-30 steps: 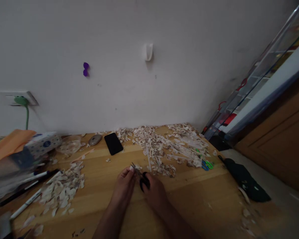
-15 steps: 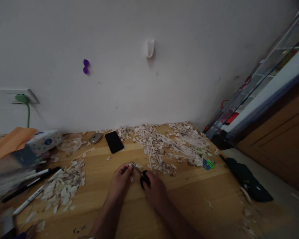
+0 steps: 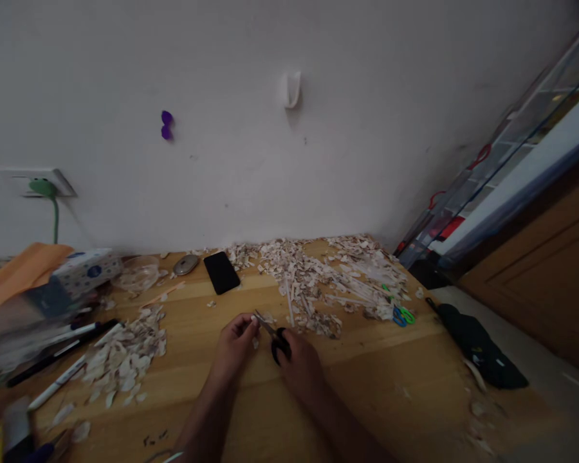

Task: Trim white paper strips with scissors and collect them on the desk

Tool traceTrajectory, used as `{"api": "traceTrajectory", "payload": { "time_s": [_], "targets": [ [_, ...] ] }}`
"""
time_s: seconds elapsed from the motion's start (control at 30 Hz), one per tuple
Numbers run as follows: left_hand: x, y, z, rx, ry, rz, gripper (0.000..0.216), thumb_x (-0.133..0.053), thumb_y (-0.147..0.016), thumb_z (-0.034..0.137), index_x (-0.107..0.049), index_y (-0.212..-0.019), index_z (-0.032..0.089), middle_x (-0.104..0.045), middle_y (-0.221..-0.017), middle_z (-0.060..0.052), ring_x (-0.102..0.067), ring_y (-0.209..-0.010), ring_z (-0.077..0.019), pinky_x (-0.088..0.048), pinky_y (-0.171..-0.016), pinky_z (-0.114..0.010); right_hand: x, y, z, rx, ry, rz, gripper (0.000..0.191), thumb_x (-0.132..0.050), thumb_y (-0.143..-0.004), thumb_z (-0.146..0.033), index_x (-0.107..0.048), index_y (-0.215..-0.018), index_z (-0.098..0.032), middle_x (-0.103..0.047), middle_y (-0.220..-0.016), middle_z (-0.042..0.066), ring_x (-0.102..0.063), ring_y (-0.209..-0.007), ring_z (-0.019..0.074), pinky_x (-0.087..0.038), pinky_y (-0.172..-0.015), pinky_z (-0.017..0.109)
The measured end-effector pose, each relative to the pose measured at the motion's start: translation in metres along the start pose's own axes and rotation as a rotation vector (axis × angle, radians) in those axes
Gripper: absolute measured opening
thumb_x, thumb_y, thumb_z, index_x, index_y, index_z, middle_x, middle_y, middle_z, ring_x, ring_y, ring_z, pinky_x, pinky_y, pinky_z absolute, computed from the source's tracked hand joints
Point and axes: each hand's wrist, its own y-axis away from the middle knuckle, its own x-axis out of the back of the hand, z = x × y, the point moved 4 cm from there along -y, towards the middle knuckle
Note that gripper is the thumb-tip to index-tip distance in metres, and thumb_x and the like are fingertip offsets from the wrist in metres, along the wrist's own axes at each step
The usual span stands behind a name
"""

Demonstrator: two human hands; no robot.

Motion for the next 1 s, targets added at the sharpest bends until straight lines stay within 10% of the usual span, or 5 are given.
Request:
{"api": "traceTrajectory", "payload": {
  "time_s": [0.3,0.57,1.0],
  "targets": [
    [0.003,-0.003,0.001,-0.038,-0.029,-0.05,0.039,-0.086,-0.063,0.051,-0.072,-0.073,0.016,-0.064,-0.064,-0.001,-0.055,-0.061,-0.013,-0.043,-0.058,-0.023,0.0,0.0,0.0,0.017,-0.039,0.027,0.019,-0.061,-0.085,-0.017,-0.067,-0.103,-0.022,-0.073,-0.1,0.007,-0.067,-0.094,0.0242,-0.047,-0.083,0.03],
    [-0.012,0.004,-0.02,0.177,0.476,0.019,0.039,-0.094,-0.057,0.039,-0.069,-0.077,0.016,-0.068,-0.071,-0.001,-0.06,-0.064,-0.0095,-0.047,-0.066,-0.02,0.0,0.0,-0.001,-0.005,-0.008,0.016,0.024,-0.06,-0.086,-0.016,-0.068,-0.108,-0.02,-0.073,-0.107,0.009,-0.067,-0.099,0.0255,-0.047,-0.088,0.032],
    [0.005,-0.003,0.002,-0.012,-0.061,-0.053,0.033,-0.083,-0.066,0.047,-0.068,-0.071,0.018,-0.063,-0.062,0.0,-0.053,-0.058,-0.0132,-0.041,-0.058,-0.024,0.0,0.0,0.001,0.007,0.024,0.009,0.02,-0.062,-0.085,-0.019,-0.068,-0.103,-0.021,-0.073,-0.102,0.007,-0.067,-0.096,0.0235,-0.046,-0.083,0.029]
  ]
}}
